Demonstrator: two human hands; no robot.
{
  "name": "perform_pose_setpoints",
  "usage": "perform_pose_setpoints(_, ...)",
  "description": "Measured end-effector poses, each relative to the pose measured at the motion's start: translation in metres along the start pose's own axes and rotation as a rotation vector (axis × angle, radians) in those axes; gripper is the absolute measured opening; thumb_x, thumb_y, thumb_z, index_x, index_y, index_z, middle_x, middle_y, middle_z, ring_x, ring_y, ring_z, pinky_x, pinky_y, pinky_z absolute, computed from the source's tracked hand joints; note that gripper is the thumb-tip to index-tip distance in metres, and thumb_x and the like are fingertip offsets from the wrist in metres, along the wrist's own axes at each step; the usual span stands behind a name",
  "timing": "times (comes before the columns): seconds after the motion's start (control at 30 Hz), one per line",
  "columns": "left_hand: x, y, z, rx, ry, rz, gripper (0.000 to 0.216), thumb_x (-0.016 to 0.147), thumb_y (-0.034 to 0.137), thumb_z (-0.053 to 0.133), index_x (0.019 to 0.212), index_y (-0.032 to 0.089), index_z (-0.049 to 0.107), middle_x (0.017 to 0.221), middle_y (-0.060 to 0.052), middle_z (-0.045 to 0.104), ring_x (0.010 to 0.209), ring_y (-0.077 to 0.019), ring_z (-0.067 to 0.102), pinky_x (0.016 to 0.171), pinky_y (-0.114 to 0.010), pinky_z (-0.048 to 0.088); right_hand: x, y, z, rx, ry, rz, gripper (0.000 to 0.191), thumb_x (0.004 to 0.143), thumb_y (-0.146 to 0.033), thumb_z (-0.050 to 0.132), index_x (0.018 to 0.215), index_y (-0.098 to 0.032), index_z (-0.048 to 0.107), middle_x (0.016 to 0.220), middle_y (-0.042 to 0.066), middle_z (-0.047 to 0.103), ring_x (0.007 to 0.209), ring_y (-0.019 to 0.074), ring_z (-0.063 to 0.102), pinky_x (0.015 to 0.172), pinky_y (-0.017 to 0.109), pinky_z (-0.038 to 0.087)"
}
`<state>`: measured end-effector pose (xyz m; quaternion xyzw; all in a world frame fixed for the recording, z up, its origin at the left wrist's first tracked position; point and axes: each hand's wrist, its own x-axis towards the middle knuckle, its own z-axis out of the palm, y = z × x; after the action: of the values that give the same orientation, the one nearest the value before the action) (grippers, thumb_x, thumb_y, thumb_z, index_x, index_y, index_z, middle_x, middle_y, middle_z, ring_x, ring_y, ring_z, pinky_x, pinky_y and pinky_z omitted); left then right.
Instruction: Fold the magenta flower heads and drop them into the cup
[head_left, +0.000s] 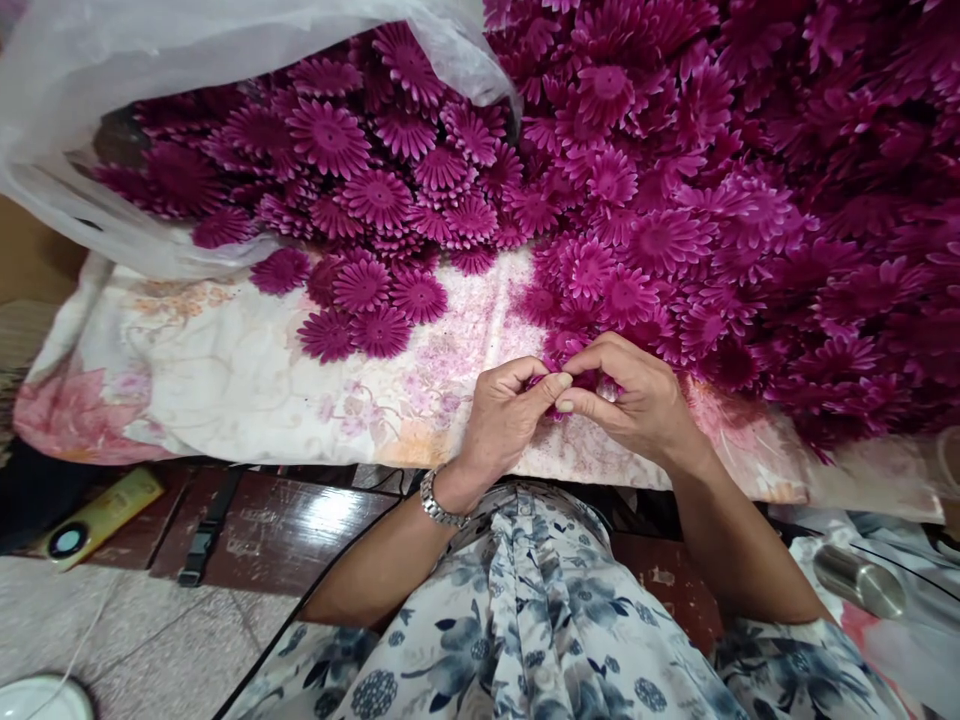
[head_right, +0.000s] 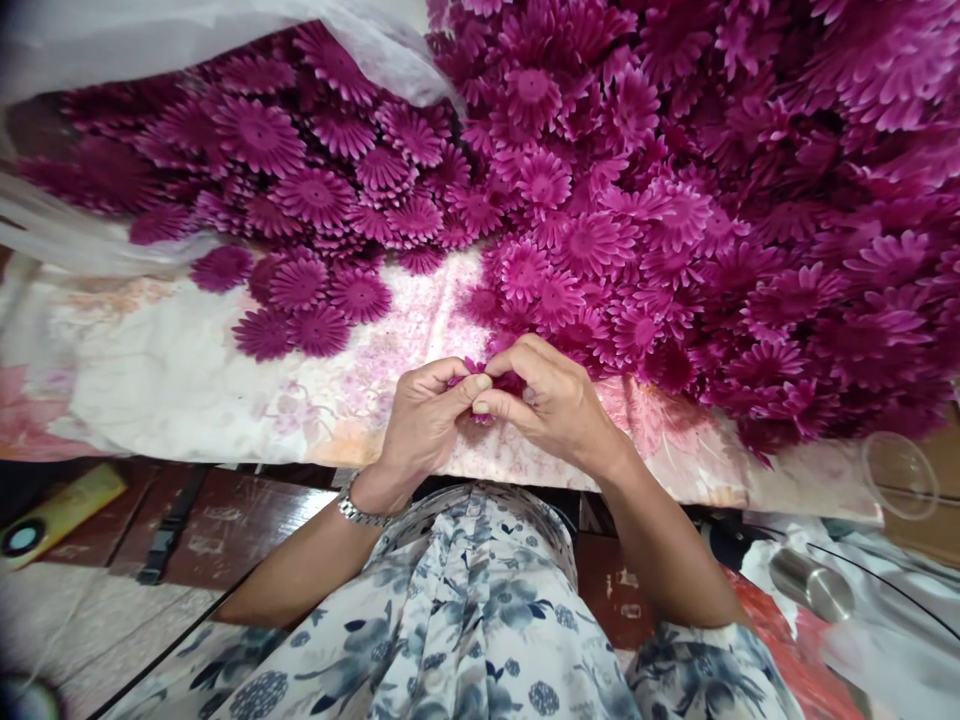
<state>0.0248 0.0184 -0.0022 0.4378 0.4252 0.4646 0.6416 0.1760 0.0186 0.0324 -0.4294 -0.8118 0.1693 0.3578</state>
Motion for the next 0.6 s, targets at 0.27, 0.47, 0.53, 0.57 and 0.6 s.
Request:
perform_pose_setpoints(0.27,-0.0034,-0.0005,0.002,-0.015,-0.011,-0.054,0.041,0.074,0.044,0.067,0.051,0.017,0.046,0.049,0.004,0.037,0.047,-0.0073,0.033,0.046,-0.024,0.024,-0.0002,0.0034,-0.0008,0.122,-0.049,0.039,0.015,0.082,-0.031,0.063,0.078,-0.018,0.057,0.069,-0.001,0.056,0.064,0.0096,0.052,0.058,0.023,0.042)
perform_pose_setpoints(0.47,-0.0043,0.005,0.0023,-0.087,-0.091,-0.024,0.045,0.081,0.049,0.056,0.053,0.017,0.04,0.054,0.004,0.03,0.051,-0.0083,0.028,0.048,-0.025,0.025,-0.0008,0.0014,-0.0013,0.112,-0.027,0.069,0.012,0.086,-0.023,0.055,0.075,-0.018,0.055,0.067,-0.001,0.053,0.062,0.0096,0.049,0.058,0.024,0.04)
perform_pose_setpoints(0.53,-0.0038,0.0072,0.002,-0.089,-0.109,-0.025,0.042,0.079,0.047,0.059,0.055,0.018,0.043,0.054,0.004,0.033,0.05,-0.0082,0.03,0.048,-0.024,0.026,-0.0016,0.0014,-0.0008,0.109,0.047,0.101,0.011,0.085,-0.022,0.055,0.075,-0.019,0.053,0.068,-0.001,0.052,0.062,0.0099,0.049,0.058,0.025,0.04)
perform_pose_setpoints(0.57,-0.0034,0.0081,0.0017,-0.092,-0.112,-0.032,0.04,0.078,0.046,0.061,0.056,0.018,0.045,0.054,0.004,0.034,0.05,-0.0081,0.031,0.047,-0.024,0.027,-0.0024,0.0025,-0.0008,0.116,0.11,0.131,0.011,0.085,-0.021,0.055,0.075,-0.019,0.053,0.068,-0.002,0.051,0.061,0.0097,0.049,0.057,0.025,0.04)
perform_pose_setpoints(0.6,-0.003,0.009,0.0014,-0.102,-0.11,-0.042,0.038,0.077,0.045,0.063,0.057,0.018,0.046,0.053,0.004,0.036,0.049,-0.0079,0.032,0.046,-0.023,0.028,-0.0033,0.0045,-0.0014,0.118,0.193,0.169,0.01,0.085,-0.022,0.054,0.075,-0.019,0.052,0.067,-0.002,0.05,0.059,0.0094,0.047,0.055,0.025,0.039)
